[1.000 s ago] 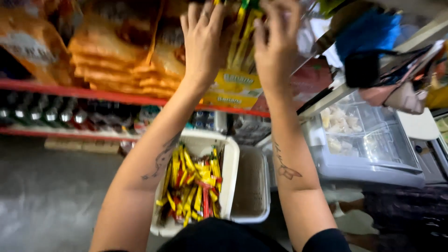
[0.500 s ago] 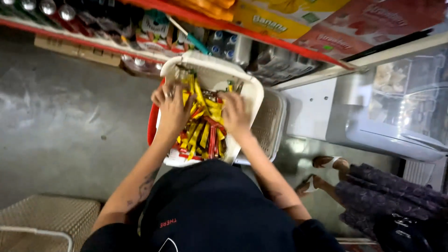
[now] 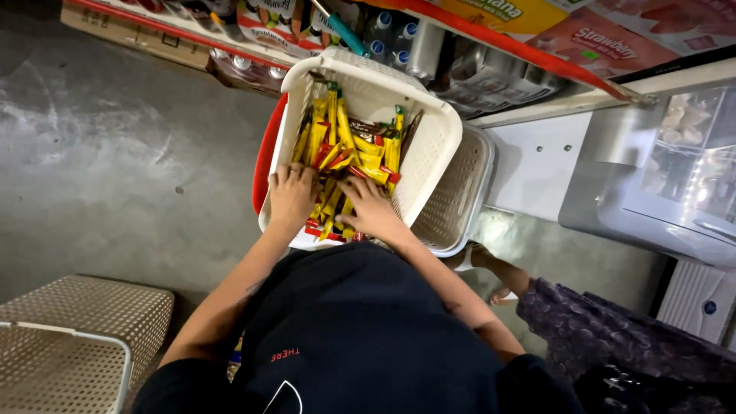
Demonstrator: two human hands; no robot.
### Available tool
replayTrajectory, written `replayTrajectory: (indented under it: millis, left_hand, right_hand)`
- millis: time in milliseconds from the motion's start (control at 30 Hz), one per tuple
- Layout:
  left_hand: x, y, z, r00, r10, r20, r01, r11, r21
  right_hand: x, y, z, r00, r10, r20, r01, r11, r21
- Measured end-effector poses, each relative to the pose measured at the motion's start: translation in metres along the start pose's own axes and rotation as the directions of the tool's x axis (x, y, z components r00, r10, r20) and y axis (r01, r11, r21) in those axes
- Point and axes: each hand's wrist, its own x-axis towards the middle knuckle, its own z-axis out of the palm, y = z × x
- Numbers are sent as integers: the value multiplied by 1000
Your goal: Restocking individual snack packets from a basket onto a grocery store shelf.
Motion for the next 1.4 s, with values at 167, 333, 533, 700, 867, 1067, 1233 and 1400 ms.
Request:
replayTrajectory:
  millis: [167, 333, 533, 700, 867, 1067, 1233, 1400]
  left_hand:
    - [9, 2, 12, 990, 120, 76, -95, 957, -273]
    - [16, 4, 37, 971, 98, 220, -56, 980, -191]
    - [28, 8, 13, 938, 102, 330, -62, 990, -127]
    - [50, -1, 29, 839, 63, 541, -14, 996, -93]
    - [63, 19, 31, 964, -37, 265, 104, 964, -243]
    - [52, 15, 62, 975, 85, 204, -1, 925, -381]
    - [45, -4, 65, 978, 129, 167, -28, 864, -502]
    - [51, -7, 38, 964, 245, 105, -123, 756, -643]
  right_hand:
    - [-2, 16, 24, 989, -115, 97, 139, 942, -305]
    - [0, 8, 13, 981, -23, 190, 79, 953, -291]
    - [2, 2, -9, 946, -45, 320, 120, 968, -219]
    - [27, 30, -10, 923, 163, 348, -157, 986, -45]
    - [60, 38, 2, 927, 273, -256, -109, 851, 513]
    - [61, 40, 23, 906, 423, -33, -296, 686, 665]
    - [49, 51, 21, 907, 401, -127, -204, 683, 701]
    - [37, 33, -47, 914, 334, -228, -83, 706, 703]
